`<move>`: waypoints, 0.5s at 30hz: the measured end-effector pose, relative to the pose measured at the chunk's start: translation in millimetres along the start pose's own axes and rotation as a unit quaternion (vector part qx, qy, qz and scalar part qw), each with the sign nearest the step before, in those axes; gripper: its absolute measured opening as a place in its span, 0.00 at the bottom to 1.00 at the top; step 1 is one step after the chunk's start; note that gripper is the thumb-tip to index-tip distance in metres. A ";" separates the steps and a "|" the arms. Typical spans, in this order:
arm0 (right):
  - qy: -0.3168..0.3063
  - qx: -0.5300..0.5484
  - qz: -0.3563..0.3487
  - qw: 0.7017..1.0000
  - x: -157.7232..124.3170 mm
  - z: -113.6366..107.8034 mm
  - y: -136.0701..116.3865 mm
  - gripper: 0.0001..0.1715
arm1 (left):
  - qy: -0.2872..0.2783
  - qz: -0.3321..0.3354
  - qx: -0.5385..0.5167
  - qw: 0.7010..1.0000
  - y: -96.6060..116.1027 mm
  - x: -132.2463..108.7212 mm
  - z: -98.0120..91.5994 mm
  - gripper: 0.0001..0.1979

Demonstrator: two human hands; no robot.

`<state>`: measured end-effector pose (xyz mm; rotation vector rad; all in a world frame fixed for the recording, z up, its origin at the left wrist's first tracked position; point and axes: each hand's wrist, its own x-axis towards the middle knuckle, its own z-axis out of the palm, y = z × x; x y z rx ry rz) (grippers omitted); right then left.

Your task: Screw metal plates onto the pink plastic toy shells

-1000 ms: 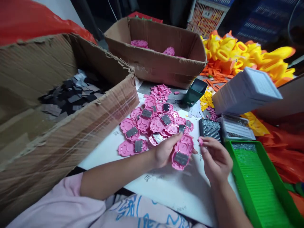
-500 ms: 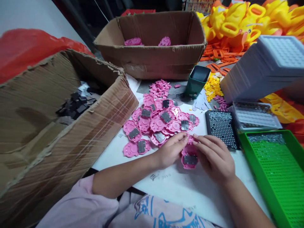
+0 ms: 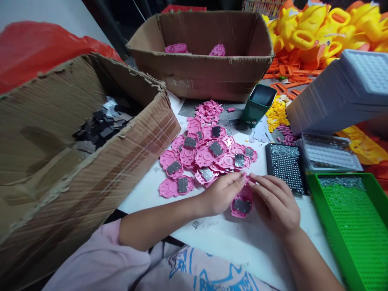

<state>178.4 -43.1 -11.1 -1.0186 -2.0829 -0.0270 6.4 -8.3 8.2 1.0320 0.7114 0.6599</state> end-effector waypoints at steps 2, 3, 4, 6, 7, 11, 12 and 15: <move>0.001 0.008 0.001 1.000 0.3 -0.3 -1.1 0.25 | -0.002 0.009 0.011 1.000 -2.3 -0.1 -1.1 0.22; 0.003 0.012 0.003 1.000 0.5 -0.5 -1.7 0.26 | -0.003 0.012 0.018 1.000 -3.0 -0.2 -1.8 0.23; 0.006 0.018 0.004 1.000 0.8 -0.7 -2.3 0.27 | -0.003 0.012 0.028 1.000 -3.3 -0.4 -2.7 0.24; 0.018 0.027 0.008 0.999 1.5 -0.9 -3.5 0.30 | -0.003 0.013 0.052 0.999 -2.9 -0.8 -4.4 0.24; 0.027 0.030 0.012 0.999 1.9 -0.9 -4.1 0.31 | -0.002 0.013 0.057 0.998 -2.3 -0.9 -5.1 0.24; 0.054 0.038 0.023 0.998 3.7 -1.0 -7.0 0.30 | -0.012 0.009 0.012 1.000 0.3 -0.5 -7.4 0.21; 0.057 0.039 0.026 0.997 4.2 -1.0 -7.8 0.29 | -0.017 0.008 0.000 1.000 0.8 -0.2 -8.0 0.20; 0.065 0.046 0.039 0.996 5.3 -0.9 -10.0 0.27 | -0.029 -0.002 -0.013 0.999 1.6 0.5 -10.2 0.19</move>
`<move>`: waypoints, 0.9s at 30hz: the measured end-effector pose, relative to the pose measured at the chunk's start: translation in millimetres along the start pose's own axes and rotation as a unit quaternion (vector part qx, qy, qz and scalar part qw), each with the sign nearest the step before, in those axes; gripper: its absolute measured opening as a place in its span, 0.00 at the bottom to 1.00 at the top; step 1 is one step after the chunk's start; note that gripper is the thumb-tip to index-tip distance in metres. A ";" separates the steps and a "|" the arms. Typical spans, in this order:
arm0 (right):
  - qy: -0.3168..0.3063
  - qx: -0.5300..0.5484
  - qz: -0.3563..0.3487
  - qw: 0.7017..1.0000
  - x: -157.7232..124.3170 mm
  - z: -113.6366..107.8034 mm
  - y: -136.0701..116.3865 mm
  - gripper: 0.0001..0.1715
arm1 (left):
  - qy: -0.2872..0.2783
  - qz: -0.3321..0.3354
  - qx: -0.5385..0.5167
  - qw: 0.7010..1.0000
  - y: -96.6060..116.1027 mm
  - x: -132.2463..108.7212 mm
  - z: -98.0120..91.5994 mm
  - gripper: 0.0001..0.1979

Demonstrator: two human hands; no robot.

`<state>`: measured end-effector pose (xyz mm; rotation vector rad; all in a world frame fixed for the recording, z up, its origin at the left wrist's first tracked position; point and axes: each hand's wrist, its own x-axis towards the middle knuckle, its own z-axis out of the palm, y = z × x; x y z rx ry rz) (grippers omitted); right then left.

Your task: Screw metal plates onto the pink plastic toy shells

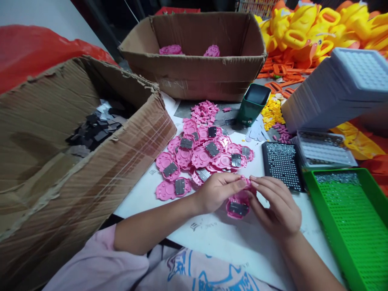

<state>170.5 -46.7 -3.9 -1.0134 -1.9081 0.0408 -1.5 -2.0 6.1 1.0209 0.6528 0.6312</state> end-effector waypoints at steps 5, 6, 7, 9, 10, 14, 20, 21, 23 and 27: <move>-0.005 0.000 0.015 1.000 -0.7 0.8 0.0 0.25 | 0.002 0.003 0.011 1.000 -0.7 -1.1 -1.9 0.18; -0.006 -0.001 0.016 1.000 -1.2 1.2 0.4 0.24 | 0.002 0.008 0.012 1.000 -1.2 -1.4 -1.4 0.17; -0.006 -0.002 0.014 1.000 -1.7 1.5 0.6 0.24 | 0.001 0.014 0.009 1.000 -1.9 -1.7 -0.7 0.17; -0.005 -0.007 0.004 1.000 -2.6 2.3 0.4 0.25 | -0.002 0.029 0.001 1.000 -3.4 -2.2 1.3 0.16; -0.005 -0.011 -0.001 1.000 -2.8 2.6 -0.1 0.25 | 0.000 0.037 0.002 0.999 -4.1 -2.4 2.3 0.15; -0.020 -0.004 -0.013 1.000 -3.0 2.3 -3.5 0.25 | 0.027 0.055 0.034 0.997 -3.6 -3.4 4.0 0.15; -0.002 0.151 0.040 0.988 -11.8 2.7 0.3 0.31 | -0.032 -0.020 -0.124 0.992 -1.1 -3.3 -3.9 0.20; 0.014 0.180 0.052 0.982 -14.4 3.5 2.0 0.32 | -0.054 -0.036 -0.156 0.986 -2.1 -2.9 -5.2 0.21; 0.028 0.209 0.064 0.975 -18.8 5.4 5.2 0.32 | -0.097 -0.049 -0.201 0.974 -4.7 -2.2 -7.0 0.21; 0.012 0.200 0.045 0.979 -21.3 7.4 8.3 0.31 | -0.129 -0.026 -0.241 0.962 -8.2 -2.4 -8.8 0.17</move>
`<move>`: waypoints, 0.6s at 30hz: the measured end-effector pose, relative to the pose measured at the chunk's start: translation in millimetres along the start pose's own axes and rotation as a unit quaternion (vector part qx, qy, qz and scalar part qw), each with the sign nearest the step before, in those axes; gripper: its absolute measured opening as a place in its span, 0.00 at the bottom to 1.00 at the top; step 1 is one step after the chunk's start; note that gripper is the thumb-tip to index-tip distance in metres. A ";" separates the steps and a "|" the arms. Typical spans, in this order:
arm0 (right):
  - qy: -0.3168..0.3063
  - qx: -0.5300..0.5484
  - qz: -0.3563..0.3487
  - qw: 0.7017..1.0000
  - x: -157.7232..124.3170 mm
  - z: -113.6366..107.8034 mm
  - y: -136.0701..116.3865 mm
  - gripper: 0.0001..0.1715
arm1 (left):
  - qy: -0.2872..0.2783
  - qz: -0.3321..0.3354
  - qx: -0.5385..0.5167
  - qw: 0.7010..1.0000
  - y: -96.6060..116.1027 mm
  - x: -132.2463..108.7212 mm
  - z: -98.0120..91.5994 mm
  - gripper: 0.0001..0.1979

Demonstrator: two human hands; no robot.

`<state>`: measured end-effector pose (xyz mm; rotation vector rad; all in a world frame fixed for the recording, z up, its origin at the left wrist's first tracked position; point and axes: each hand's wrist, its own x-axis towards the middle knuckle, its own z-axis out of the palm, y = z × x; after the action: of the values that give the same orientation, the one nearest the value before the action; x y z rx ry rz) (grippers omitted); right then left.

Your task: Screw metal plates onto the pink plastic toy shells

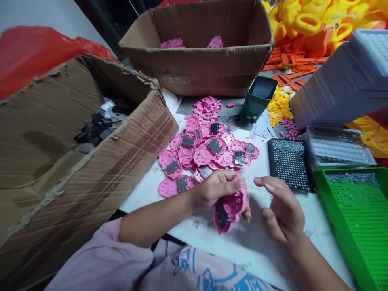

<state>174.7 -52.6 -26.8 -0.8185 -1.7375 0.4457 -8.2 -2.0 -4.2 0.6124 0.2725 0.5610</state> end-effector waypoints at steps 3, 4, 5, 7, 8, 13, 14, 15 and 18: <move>-0.025 -0.032 -0.014 0.999 3.3 -0.9 -1.8 0.28 | -0.005 -0.007 -0.005 1.000 0.9 -1.8 -1.3 0.17; -0.034 -0.044 -0.018 0.998 4.8 -1.4 -2.8 0.27 | -0.005 -0.014 -0.002 1.000 1.5 -2.3 -1.8 0.17; -0.041 -0.054 -0.020 0.997 6.2 -1.9 -3.9 0.26 | -0.006 -0.024 0.003 1.000 2.0 -2.6 -2.3 0.18; -0.049 -0.070 -0.022 0.996 8.6 -2.7 -5.4 0.24 | -0.006 -0.039 0.009 0.999 3.0 -2.4 -3.1 0.20; -0.051 -0.074 -0.022 0.996 9.3 -2.9 -5.7 0.23 | -0.003 -0.046 0.008 0.999 3.3 -2.0 -3.2 0.20; -0.052 -0.059 -0.024 0.997 9.6 -3.3 -4.0 0.23 | 0.038 -0.064 -0.016 0.997 3.0 1.4 -1.3 0.20; -0.053 -0.056 -0.025 0.997 9.2 -3.4 -3.4 0.24 | 0.042 -0.062 -0.021 0.997 2.8 2.0 -0.5 0.21; -0.053 -0.054 -0.026 0.997 8.7 -3.5 -2.9 0.24 | 0.046 -0.060 -0.026 0.997 2.4 2.7 0.6 0.21; -0.037 -0.056 -0.027 0.997 6.1 -3.1 -2.3 0.26 | 0.083 -0.047 -0.016 0.995 1.4 5.1 5.4 0.21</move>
<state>176.1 -50.2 -20.1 -0.8423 -1.8630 0.3490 -2.5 -0.7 0.6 0.5200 0.4471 0.5247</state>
